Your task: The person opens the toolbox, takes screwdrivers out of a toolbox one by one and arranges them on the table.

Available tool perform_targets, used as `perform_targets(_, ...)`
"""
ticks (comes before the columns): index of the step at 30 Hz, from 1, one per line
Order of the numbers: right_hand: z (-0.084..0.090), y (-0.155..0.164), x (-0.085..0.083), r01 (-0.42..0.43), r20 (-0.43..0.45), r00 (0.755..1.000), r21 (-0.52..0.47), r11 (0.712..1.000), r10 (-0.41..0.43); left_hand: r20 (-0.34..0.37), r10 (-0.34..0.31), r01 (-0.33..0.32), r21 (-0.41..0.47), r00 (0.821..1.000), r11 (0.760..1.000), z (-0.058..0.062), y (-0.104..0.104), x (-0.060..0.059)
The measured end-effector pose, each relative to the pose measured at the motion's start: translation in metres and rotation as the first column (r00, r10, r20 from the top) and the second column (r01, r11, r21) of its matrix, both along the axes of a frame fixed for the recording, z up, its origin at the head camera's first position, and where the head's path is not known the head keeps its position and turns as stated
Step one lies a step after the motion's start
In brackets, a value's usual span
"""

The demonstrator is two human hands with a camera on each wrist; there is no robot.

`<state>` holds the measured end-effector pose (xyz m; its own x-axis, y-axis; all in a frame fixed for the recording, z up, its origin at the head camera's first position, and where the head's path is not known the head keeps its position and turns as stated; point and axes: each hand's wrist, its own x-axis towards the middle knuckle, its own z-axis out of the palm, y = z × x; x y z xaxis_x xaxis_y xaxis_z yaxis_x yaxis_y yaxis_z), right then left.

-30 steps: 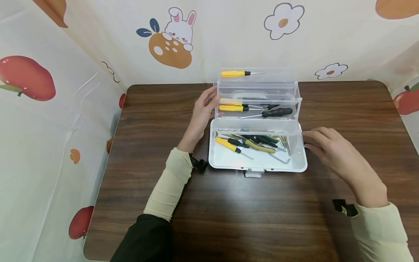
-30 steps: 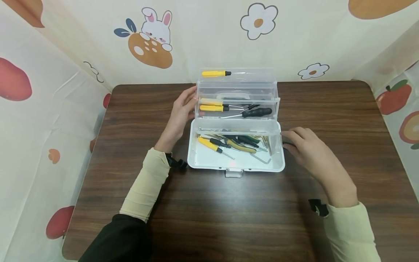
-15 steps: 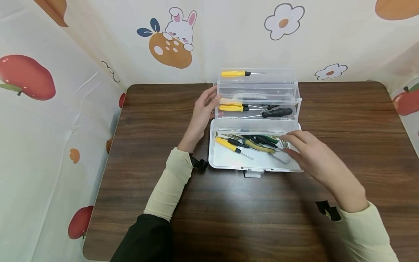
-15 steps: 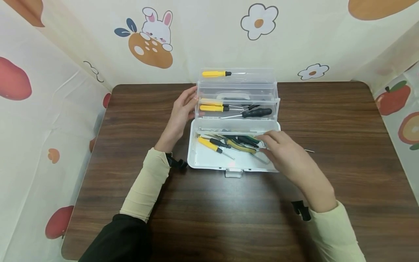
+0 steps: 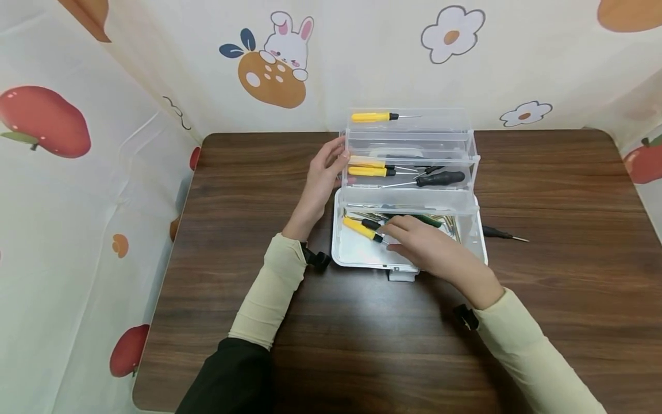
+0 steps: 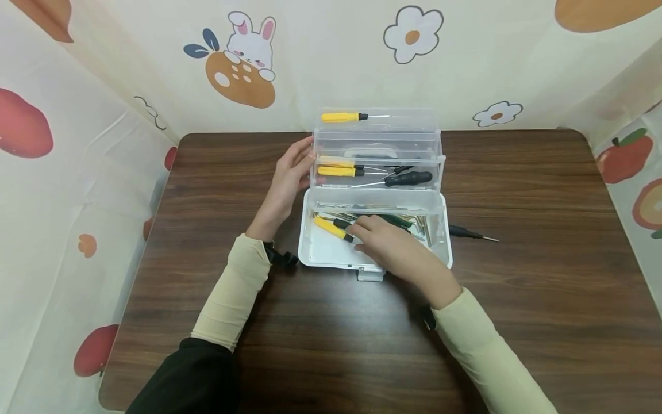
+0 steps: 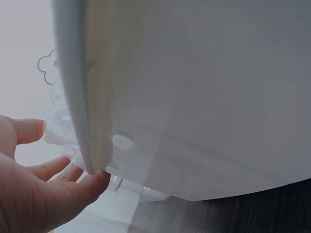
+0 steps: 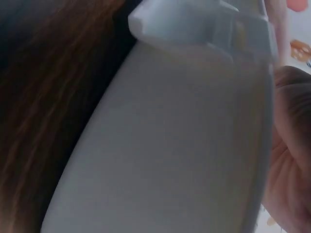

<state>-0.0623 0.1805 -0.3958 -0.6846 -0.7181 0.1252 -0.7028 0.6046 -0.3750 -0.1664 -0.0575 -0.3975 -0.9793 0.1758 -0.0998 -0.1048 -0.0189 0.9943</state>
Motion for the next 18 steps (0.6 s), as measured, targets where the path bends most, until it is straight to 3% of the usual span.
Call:
perform_targets(11, 0.0, -0.038, -0.013, -0.025, 0.06, 0.998, 0.165, 0.986, 0.016, 0.008, -0.008, 0.008, 0.017, 1.0, 1.0, 0.001, 0.0, 0.0)
perform_targets(18, -0.002, -0.044, -0.015, -0.028, 0.066, 0.998, 0.182, 0.983, 0.016, 0.01, 0.001, -0.001, 0.017, 1.0, 1.0, 0.002, 0.0, 0.001)
